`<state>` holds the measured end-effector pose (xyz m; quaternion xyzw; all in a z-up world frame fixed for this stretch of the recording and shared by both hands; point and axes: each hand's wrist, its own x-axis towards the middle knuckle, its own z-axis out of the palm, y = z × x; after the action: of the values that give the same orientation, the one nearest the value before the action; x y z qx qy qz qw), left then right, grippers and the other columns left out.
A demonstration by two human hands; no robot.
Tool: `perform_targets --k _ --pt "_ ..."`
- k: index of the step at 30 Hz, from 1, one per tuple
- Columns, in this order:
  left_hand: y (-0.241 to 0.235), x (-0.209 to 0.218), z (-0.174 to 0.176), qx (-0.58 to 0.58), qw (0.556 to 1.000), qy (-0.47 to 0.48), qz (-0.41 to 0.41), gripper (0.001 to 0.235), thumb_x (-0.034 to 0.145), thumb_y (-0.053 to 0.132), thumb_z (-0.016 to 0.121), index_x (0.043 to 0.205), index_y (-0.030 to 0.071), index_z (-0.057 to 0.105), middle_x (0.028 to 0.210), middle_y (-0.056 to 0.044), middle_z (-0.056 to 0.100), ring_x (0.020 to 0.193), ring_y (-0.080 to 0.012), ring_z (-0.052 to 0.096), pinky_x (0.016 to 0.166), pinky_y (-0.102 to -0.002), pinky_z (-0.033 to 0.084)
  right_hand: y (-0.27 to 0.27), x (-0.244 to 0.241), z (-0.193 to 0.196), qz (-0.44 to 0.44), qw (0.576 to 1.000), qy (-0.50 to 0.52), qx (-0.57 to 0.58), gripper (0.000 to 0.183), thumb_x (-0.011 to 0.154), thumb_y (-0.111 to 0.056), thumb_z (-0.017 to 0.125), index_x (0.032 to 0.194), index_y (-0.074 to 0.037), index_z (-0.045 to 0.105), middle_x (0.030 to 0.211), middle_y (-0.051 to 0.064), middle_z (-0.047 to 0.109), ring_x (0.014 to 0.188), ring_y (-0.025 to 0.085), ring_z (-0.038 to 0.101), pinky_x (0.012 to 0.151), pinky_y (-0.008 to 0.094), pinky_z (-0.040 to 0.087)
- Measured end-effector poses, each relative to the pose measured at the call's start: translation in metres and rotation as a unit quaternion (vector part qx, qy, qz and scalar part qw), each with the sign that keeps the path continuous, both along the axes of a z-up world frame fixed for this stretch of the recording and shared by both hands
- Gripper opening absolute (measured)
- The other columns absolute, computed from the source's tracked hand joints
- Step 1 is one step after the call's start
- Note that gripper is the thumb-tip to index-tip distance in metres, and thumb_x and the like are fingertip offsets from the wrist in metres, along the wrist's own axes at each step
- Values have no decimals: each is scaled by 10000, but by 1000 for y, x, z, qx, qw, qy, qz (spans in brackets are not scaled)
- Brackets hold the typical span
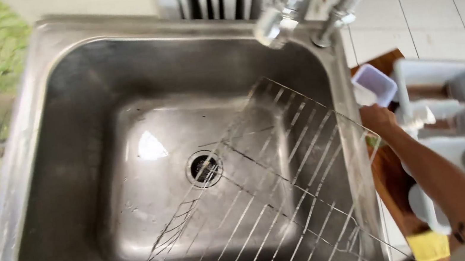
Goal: The person cleans a metal grill rack in a stainless steel sink using a steel wool scrubber. They scrub the rack thoroughly, dipping the scrubber into a small plastic container of soapy water to re-wet it as needed.
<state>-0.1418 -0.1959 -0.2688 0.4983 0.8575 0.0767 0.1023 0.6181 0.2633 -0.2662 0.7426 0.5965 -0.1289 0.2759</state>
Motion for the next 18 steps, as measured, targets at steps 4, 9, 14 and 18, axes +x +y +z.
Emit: perform_targets --k 4,9,14,18 --pt "41 106 134 257 965 47 -35 337 992 296 480 1103 194 781 1070 13 766 990 -204 703 1062 -396 502 -5 28 6 43 992 -5 120 389 1029 -209 425 1186 4 709 1099 305 739 1005 497 732 770 552 637" --pt "52 119 148 275 960 28 -49 356 880 379 575 1122 199 764 1078 31 758 1019 -186 703 1031 -419 493 -66 -48 149 54 992 -97 61 526 1160 -455 305 970 -150 690 704 -7 676 574 126 658 475 244 561" --pt "67 123 187 367 926 2 -84 274 888 321 598 1044 146 740 1030 2 742 912 -245 670 907 -413 499 -98 -7 196 38 975 -188 115 611 933 -691 466 1245 -234 725 1248 93 795 1131 344 773 925 425 620" --pt "69 120 200 303 941 -100 -117 351 943 385 547 1088 148 761 1156 -15 741 1018 -241 679 967 -453 447 -112 153 140 254 922 -102 274 560 1160 -349 522 623 -194 547 696 -72 478 580 74 609 610 271 393"
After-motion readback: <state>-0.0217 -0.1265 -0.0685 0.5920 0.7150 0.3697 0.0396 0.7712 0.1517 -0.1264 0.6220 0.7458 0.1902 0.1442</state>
